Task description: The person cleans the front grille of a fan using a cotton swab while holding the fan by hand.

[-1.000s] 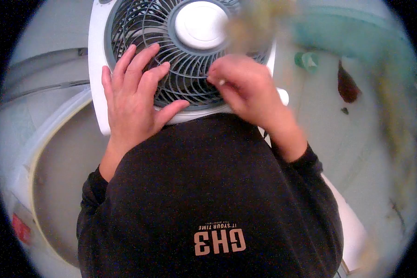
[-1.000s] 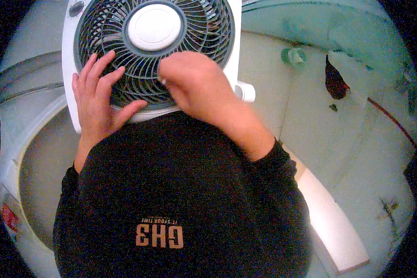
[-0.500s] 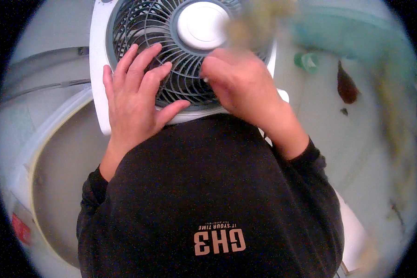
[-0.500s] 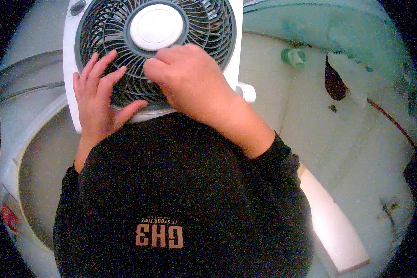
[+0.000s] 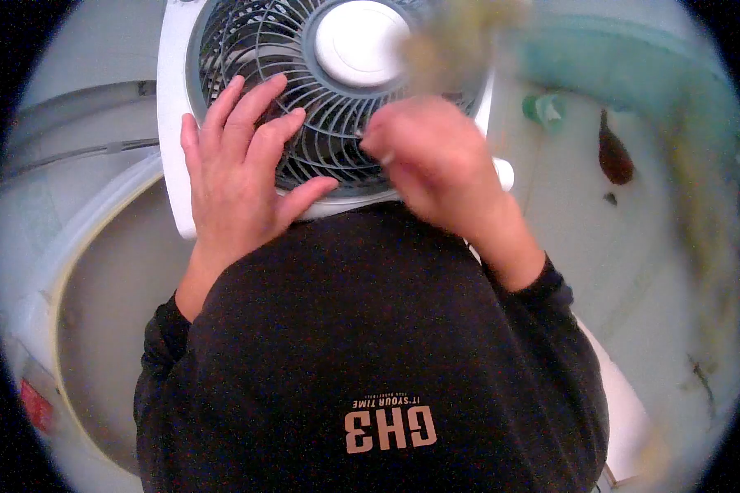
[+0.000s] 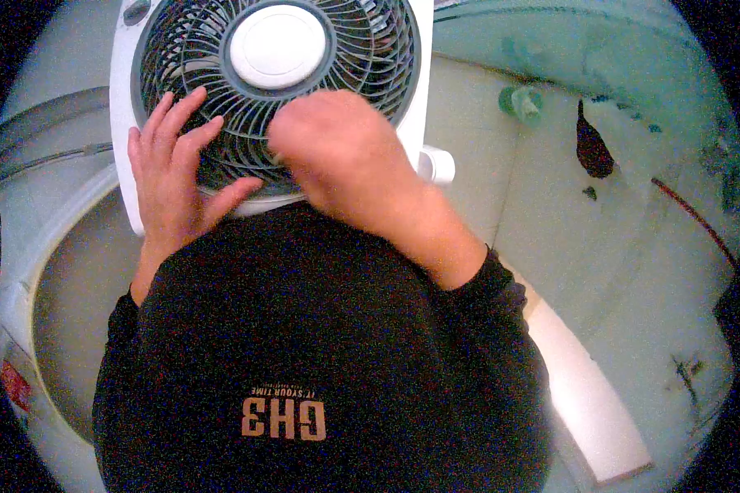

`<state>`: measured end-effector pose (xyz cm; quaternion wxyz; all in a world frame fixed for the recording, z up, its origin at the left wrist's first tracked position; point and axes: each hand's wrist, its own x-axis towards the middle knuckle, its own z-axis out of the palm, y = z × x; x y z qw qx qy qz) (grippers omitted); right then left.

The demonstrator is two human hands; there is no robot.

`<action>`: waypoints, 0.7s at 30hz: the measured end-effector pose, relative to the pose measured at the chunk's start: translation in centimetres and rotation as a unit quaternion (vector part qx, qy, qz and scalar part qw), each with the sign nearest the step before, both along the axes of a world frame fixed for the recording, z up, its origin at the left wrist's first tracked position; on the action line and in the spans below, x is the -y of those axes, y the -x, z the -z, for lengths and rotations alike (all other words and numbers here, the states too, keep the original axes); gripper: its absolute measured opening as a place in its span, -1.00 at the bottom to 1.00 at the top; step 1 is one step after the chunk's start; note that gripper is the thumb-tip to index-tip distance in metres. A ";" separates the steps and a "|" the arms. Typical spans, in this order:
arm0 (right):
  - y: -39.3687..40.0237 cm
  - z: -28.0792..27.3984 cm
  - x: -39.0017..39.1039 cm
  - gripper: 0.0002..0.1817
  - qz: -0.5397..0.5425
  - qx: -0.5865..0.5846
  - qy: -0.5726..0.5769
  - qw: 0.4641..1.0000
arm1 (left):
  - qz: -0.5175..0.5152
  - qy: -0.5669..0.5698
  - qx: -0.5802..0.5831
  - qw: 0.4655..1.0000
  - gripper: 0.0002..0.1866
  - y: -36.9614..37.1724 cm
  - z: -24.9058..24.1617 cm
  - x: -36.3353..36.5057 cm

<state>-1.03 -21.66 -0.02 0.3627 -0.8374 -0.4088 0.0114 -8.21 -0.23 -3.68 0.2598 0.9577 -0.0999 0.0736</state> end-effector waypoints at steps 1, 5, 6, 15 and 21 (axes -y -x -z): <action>0.0 -0.5 -0.2 -0.84 -0.033 -0.001 0.020 0.999 | 0.000 0.000 -0.003 1.000 -0.18 0.0 0.0 0.0; -1.8 -1.0 0.1 -0.89 0.003 0.006 0.006 1.000 | 0.001 0.006 0.000 1.000 -0.18 -0.2 -0.1 0.1; -2.1 -1.0 0.1 -0.89 -0.014 0.004 0.039 0.999 | 0.000 0.004 -0.003 1.000 -0.18 -0.2 -0.1 0.1; -2.8 -1.7 -0.5 -0.89 -0.102 -0.021 0.145 0.984 | 0.001 0.003 -0.007 1.000 -0.19 -0.3 -0.4 0.2; -3.0 -1.2 1.9 -0.93 0.093 -0.281 -0.097 0.950 | -0.001 -0.002 -0.006 1.000 -0.18 -0.2 0.0 0.2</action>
